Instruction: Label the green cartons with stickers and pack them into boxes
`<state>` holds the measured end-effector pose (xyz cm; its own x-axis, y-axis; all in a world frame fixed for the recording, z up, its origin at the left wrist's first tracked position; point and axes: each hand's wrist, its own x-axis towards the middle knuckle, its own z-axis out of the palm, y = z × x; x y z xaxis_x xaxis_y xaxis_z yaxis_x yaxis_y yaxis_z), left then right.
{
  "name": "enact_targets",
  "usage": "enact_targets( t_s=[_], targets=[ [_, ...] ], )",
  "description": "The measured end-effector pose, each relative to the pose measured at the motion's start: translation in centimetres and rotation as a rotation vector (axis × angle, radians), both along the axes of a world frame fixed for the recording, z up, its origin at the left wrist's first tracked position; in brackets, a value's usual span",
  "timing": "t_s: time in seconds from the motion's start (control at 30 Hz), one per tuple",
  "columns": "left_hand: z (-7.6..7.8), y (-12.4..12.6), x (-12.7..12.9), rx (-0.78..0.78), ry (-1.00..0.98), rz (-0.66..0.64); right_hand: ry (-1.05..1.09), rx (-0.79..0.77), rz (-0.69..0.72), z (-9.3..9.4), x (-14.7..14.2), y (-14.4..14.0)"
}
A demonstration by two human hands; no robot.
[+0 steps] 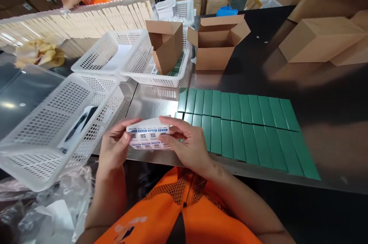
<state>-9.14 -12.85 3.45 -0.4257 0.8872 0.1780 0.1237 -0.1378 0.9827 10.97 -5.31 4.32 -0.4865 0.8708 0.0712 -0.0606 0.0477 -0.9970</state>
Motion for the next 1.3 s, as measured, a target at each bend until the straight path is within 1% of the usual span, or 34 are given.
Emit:
enact_targets(
  t_s=[0.03, 0.07, 0.13, 0.2, 0.27, 0.3, 0.33, 0.37, 0.47, 0.5, 0.53, 0.57, 0.6, 0.67, 0.7, 0.73, 0.8, 0.83, 0.87, 0.93, 1.0, 1.03, 1.1, 1.23, 1.3],
  targets=[
    [0.2, -0.1, 0.0, 0.029, 0.048, -0.064, 0.025, -0.025, -0.022, 0.1, 0.0, -0.2],
    [0.4, -0.2, 0.0, 0.062, 0.109, -0.097, 0.048, -0.043, -0.038, 0.2, 0.1, -0.4],
    [0.8, -0.5, 0.1, 0.105, 0.206, -0.100, 0.054, -0.038, -0.051, 0.4, 0.4, -0.8],
    [1.1, -0.9, 0.4, 0.101, 0.186, -0.106, 0.002, 0.050, -0.064, 0.7, 0.8, -1.0],
    [1.1, -1.4, 0.7, 0.030, 0.104, -0.136, -0.064, 0.175, -0.102, 0.9, 1.3, -1.0],
    [1.0, -1.6, 0.8, -0.017, 0.068, -0.139, -0.081, 0.205, -0.119, 0.9, 1.4, -0.9],
    [0.9, -1.7, 0.9, -0.065, 0.045, -0.132, -0.079, 0.193, -0.129, 0.9, 1.5, -0.8],
    [0.8, -1.7, 1.0, -0.112, 0.033, -0.118, -0.066, 0.141, -0.128, 0.7, 1.5, -0.7],
    [0.0, -1.0, 0.8, -0.241, 0.019, -0.081, -0.026, -0.106, -0.073, -0.4, 1.3, -0.5],
    [-0.3, -0.7, 0.7, -0.280, 0.027, -0.079, -0.023, -0.156, -0.063, -0.8, 1.3, -0.5],
    [-0.7, -0.3, 0.6, -0.318, 0.039, -0.084, -0.034, -0.164, -0.063, -1.3, 1.2, -0.5],
    [-1.2, 0.0, 0.5, -0.356, 0.050, -0.093, -0.052, -0.132, -0.076, -1.7, 1.2, -0.5],
    [-1.8, 0.3, 0.3, -0.391, 0.059, -0.103, -0.067, -0.067, -0.102, -2.0, 1.3, -0.5],
    [-3.1, 0.7, -0.1, -0.448, 0.045, -0.098, -0.070, 0.081, -0.179, -2.4, 1.6, -0.2],
    [-3.8, 0.9, -0.3, -0.471, 0.017, -0.082, -0.051, 0.115, -0.224, -2.4, 1.9, 0.2],
    [-4.5, 1.0, -0.5, -0.488, -0.024, -0.061, -0.028, 0.106, -0.266, -2.5, 2.2, 0.7],
    [-5.9, 1.0, -0.9, -0.504, -0.146, -0.022, -0.013, 0.003, -0.325, -2.5, 2.6, 2.2],
    [-6.6, 1.0, -1.1, -0.509, -0.220, -0.010, -0.036, -0.057, -0.322, -2.5, 2.7, 3.0],
    [-7.2, 0.9, -1.3, -0.514, -0.290, -0.002, -0.074, -0.106, -0.298, -2.7, 2.6, 3.9],
    [-8.4, 0.5, -1.7, -0.522, -0.389, 0.013, -0.153, -0.181, -0.185, -3.2, 2.3, 5.3],
    [-9.1, -0.1, -1.8, -0.524, -0.420, 0.018, -0.211, -0.254, -0.059, -3.9, 1.6, 6.3],
    [-9.3, -0.3, -1.7, -0.521, -0.430, 0.009, -0.228, -0.286, -0.022, -4.2, 1.3, 6.6],
    [-9.3, -0.7, -1.2, -0.496, -0.490, -0.051, -0.245, -0.345, 0.006, -4.7, 0.8, 7.0],
    [-8.7, -0.1, 1.2, -0.445, -0.671, -0.305, -0.258, -0.420, -0.016, -4.7, 0.6, 7.3],
    [-8.5, 0.6, 2.2, -0.453, -0.699, -0.393, -0.271, -0.418, -0.026, -4.4, 0.6, 7.5]
  ],
)
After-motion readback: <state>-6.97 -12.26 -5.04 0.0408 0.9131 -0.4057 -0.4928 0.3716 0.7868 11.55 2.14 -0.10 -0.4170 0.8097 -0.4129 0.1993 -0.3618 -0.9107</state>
